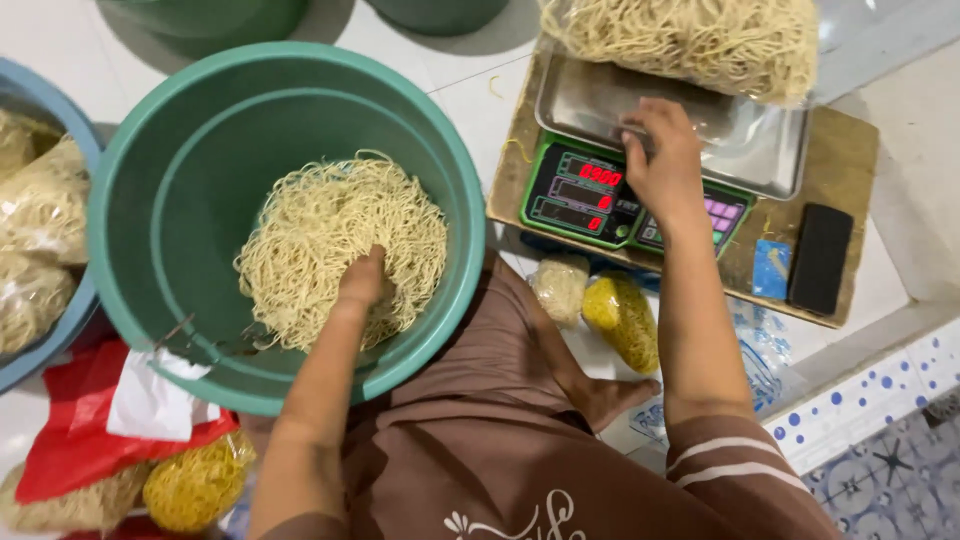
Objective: Weighing portions of white noodles on a digital scale and packing them into plastic bags.
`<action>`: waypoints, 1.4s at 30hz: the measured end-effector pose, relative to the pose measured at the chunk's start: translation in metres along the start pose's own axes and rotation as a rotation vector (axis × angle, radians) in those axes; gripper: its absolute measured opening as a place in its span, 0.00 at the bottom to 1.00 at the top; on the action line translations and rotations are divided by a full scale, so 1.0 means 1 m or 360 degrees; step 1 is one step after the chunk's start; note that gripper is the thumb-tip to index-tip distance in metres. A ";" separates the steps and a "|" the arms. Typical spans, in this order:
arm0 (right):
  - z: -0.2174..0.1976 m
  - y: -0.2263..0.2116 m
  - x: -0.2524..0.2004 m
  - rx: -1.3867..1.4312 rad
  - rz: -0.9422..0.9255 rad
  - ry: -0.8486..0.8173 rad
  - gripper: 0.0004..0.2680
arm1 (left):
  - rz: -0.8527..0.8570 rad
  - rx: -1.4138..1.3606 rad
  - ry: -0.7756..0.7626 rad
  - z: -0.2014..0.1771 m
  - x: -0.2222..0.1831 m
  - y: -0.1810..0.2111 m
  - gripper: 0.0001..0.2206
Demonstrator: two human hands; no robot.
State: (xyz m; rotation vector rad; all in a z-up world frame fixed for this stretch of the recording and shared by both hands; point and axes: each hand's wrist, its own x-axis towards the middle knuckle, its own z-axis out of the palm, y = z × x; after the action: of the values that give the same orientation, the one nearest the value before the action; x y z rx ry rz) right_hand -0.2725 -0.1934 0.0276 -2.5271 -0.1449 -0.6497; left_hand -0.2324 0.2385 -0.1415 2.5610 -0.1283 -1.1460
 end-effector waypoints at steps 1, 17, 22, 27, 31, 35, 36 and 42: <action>0.001 -0.008 -0.005 0.0017 -0.0007 -0.0011 0.07 | -0.0020 -0.0007 0.0001 0.002 0.000 -0.011 0.19; -0.001 -0.116 0.003 0.0542 -0.0219 -0.0015 0.07 | 0.1288 -0.0724 0.1325 -0.251 -0.271 0.044 0.20; 0.014 -0.166 0.007 0.0827 -0.0275 -0.0191 0.08 | 0.1264 -0.0854 0.1344 -0.258 -0.270 0.034 0.15; 0.054 -0.220 0.016 0.1422 -0.0300 -0.0448 0.31 | 0.1212 -0.1046 0.1345 -0.253 -0.264 0.058 0.08; 0.115 -0.263 0.031 0.1264 -0.0254 -0.0385 0.46 | 0.1185 -0.1137 0.1340 -0.253 -0.260 0.067 0.05; 0.155 -0.296 0.045 0.1355 0.0494 -0.1107 0.30 | 0.1122 -0.1275 0.1349 -0.262 -0.252 0.065 0.03; 0.161 -0.302 0.049 0.1334 0.0884 -0.1254 0.10 | 0.1099 -0.1321 0.1349 -0.265 -0.251 0.060 0.04; 0.141 -0.253 0.083 0.0442 0.0301 -0.1711 0.11 | 0.1025 -0.1516 0.1327 -0.272 -0.252 0.011 0.10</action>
State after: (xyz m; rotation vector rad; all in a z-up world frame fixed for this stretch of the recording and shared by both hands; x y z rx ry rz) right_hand -0.1975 0.0942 0.0789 -2.2982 -0.3286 0.7897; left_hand -0.2008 0.3530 0.2101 1.7006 -0.1375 0.1546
